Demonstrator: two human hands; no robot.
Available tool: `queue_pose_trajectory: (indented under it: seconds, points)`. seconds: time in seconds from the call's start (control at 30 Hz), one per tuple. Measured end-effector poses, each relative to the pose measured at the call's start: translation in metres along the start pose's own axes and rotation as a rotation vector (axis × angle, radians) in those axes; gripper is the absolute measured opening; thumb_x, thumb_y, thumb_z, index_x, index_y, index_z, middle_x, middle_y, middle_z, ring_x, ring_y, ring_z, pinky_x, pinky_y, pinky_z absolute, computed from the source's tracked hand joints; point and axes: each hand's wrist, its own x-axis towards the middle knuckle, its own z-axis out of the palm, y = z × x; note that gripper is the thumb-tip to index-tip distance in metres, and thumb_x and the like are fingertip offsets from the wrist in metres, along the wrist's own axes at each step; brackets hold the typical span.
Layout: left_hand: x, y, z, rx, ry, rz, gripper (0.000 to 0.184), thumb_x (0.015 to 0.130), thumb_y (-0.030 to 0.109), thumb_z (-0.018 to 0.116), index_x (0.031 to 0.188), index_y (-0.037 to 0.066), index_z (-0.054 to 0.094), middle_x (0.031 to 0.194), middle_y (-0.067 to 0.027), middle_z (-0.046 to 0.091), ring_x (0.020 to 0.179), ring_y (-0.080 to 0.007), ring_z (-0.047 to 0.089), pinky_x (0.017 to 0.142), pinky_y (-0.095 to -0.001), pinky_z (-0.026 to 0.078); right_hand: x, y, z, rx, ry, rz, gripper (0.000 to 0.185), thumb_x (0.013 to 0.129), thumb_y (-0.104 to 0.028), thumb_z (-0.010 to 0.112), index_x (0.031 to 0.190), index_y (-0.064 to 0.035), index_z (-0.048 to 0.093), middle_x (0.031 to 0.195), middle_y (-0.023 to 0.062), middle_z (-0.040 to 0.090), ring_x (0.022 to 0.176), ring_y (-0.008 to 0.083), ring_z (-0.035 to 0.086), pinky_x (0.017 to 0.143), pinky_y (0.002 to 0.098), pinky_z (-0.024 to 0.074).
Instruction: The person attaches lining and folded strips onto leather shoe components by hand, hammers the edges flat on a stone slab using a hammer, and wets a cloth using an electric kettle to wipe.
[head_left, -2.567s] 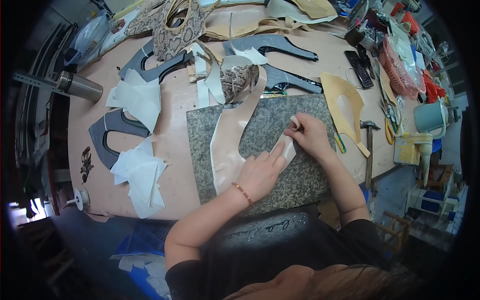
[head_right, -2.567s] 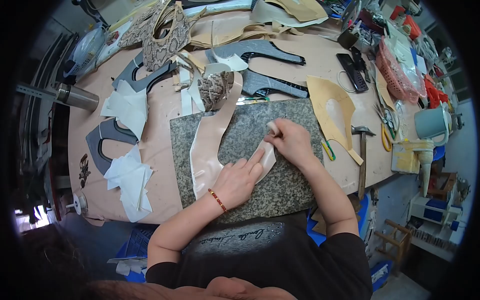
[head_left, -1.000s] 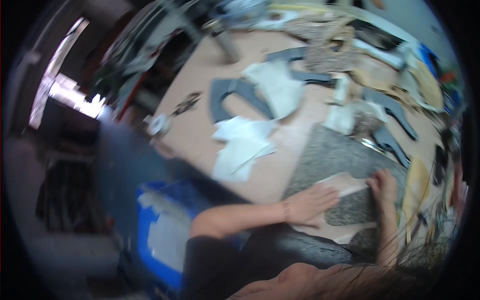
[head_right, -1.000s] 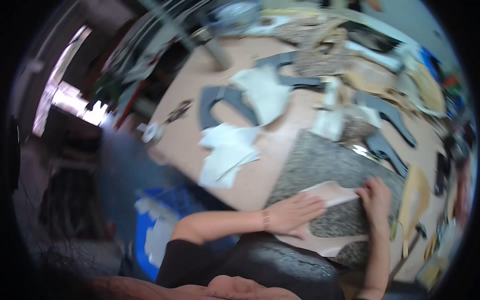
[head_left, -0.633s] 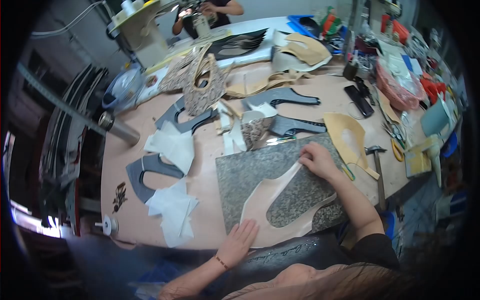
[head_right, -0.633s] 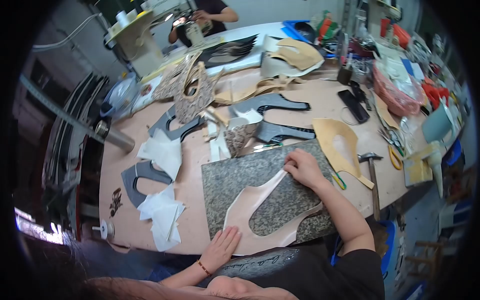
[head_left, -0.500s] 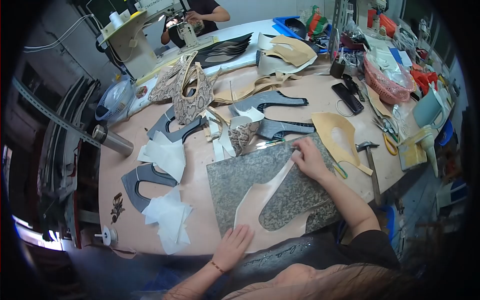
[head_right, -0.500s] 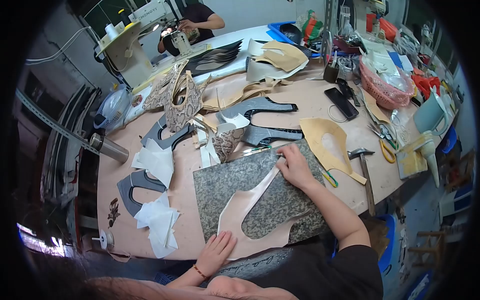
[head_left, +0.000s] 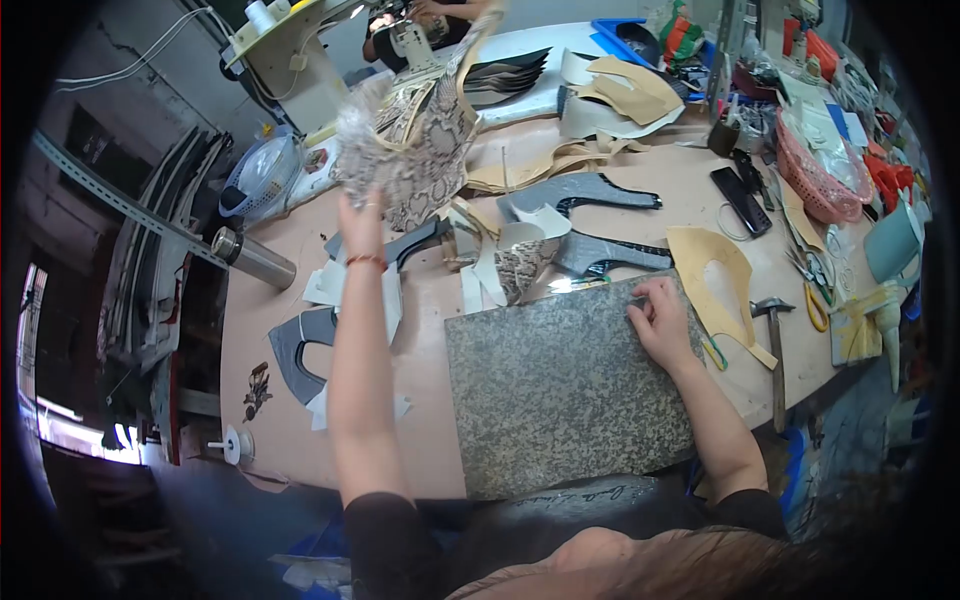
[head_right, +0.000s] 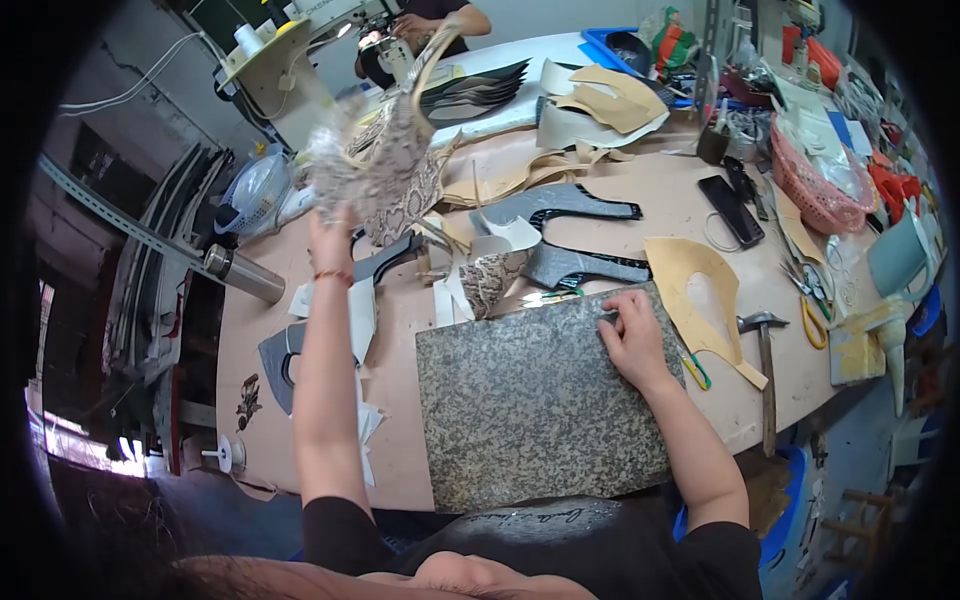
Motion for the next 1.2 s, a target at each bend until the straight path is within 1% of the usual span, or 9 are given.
queue_pose_trajectory:
  seconds: [0.03, 0.13, 0.17, 0.2, 0.23, 0.33, 0.67, 0.93, 1.2]
  points:
    - [0.008, -0.034, 0.003, 0.537, 0.17, 0.058, 0.054, 0.085, 0.022, 0.078, 0.126, -0.004, 0.054, 0.123, -0.0155, 0.063, 0.114, -0.0291, 0.062, 0.099, -0.0397, 0.048, -0.002, -0.002, 0.0, -0.008, -0.007, 0.02, 0.022, 0.082, -0.002, 0.07, 0.102, -0.003, 0.06, 0.099, 0.0085, 0.051, 0.066, 0.016, 0.052, 0.064, 0.0307, 0.0455]
    - [-0.078, 0.015, 0.057, 0.049, -0.173, 0.259, 0.036, 0.086, 0.011, 0.066, 0.118, -0.004, 0.059, 0.118, -0.0214, 0.063, 0.114, -0.0364, 0.058, 0.1, -0.044, 0.045, 0.002, -0.004, -0.005, -0.058, -0.054, -0.005, 0.019, 0.082, -0.002, 0.068, 0.099, -0.0027, 0.06, 0.096, 0.009, 0.051, 0.072, 0.0193, 0.052, 0.066, 0.0311, 0.0447]
    - [-0.095, 0.003, 0.061, 0.554, -0.221, 0.636, 0.037, 0.081, 0.012, 0.07, 0.116, 0.001, 0.063, 0.114, -0.017, 0.064, 0.108, -0.0341, 0.06, 0.102, -0.0426, 0.044, 0.002, 0.002, -0.003, -0.092, -0.077, -0.05, 0.018, 0.082, -0.002, 0.067, 0.098, -0.0027, 0.059, 0.096, 0.0094, 0.05, 0.075, 0.0208, 0.052, 0.067, 0.0312, 0.0443]
    - [-0.126, 0.013, 0.082, 0.731, -0.419, 0.523, 0.036, 0.079, 0.015, 0.071, 0.112, 0.002, 0.064, 0.108, -0.0173, 0.063, 0.103, -0.0366, 0.059, 0.099, -0.0456, 0.044, 0.003, 0.008, 0.001, -0.118, -0.046, -0.136, 0.019, 0.082, -0.001, 0.066, 0.1, -0.0024, 0.058, 0.097, 0.0101, 0.051, 0.08, 0.0231, 0.052, 0.068, 0.031, 0.0434]
    - [-0.152, 0.038, 0.093, 0.51, -0.233, 0.788, 0.036, 0.077, 0.016, 0.072, 0.108, 0.0, 0.063, 0.102, -0.0181, 0.062, 0.097, -0.0362, 0.059, 0.094, -0.0476, 0.045, 0.004, 0.004, 0.004, -0.027, -0.055, -0.027, 0.027, 0.082, -0.001, 0.066, 0.108, -0.002, 0.057, 0.104, 0.0126, 0.053, 0.082, 0.0228, 0.053, 0.071, 0.0313, 0.0452]
    - [-0.182, 0.03, 0.097, 0.625, -0.373, 0.45, 0.054, 0.076, 0.016, 0.076, 0.121, -0.005, 0.054, 0.117, -0.0217, 0.057, 0.111, -0.0397, 0.053, 0.099, -0.0478, 0.042, 0.023, 0.003, 0.02, -0.01, -0.12, -0.246, 0.065, 0.081, 0.005, 0.066, 0.142, -0.0035, 0.046, 0.143, 0.0159, 0.043, 0.083, 0.0207, 0.052, 0.076, 0.0289, 0.0472]
    - [-0.169, -0.023, 0.051, 0.15, -0.5, -0.213, 0.025, 0.078, 0.018, 0.08, 0.092, 0.0, 0.068, 0.079, -0.0075, 0.068, 0.076, -0.0143, 0.065, 0.068, -0.0282, 0.052, 0.105, 0.003, 0.113, -0.01, -0.097, -0.424, 0.061, 0.081, 0.0, 0.069, 0.137, -0.0007, 0.045, 0.125, 0.0189, 0.05, 0.096, 0.0322, 0.054, 0.087, 0.0392, 0.0469]
    - [-0.176, 0.092, 0.025, -0.559, -0.106, -0.002, 0.009, 0.097, 0.002, 0.059, 0.102, 0.004, 0.051, 0.093, 0.0009, 0.056, 0.077, -0.0067, 0.058, 0.072, -0.0225, 0.049, 0.098, 0.064, 0.121, -0.1, -0.145, -0.41, 0.031, 0.084, 0.002, 0.059, 0.114, 0.0055, 0.056, 0.108, 0.0226, 0.057, 0.108, 0.0391, 0.056, 0.092, 0.0427, 0.0448]
    - [-0.237, 0.155, -0.017, -0.389, -0.733, 0.398, 0.022, 0.101, 0.02, 0.056, 0.088, 0.004, 0.064, 0.084, -0.0059, 0.065, 0.079, -0.019, 0.064, 0.074, -0.0306, 0.051, 0.113, 0.059, 0.128, -0.24, -0.256, -0.255, 0.031, 0.095, -0.016, 0.059, 0.122, -0.001, 0.057, 0.114, 0.0218, 0.063, 0.102, 0.0404, 0.062, 0.088, 0.0432, 0.0491]
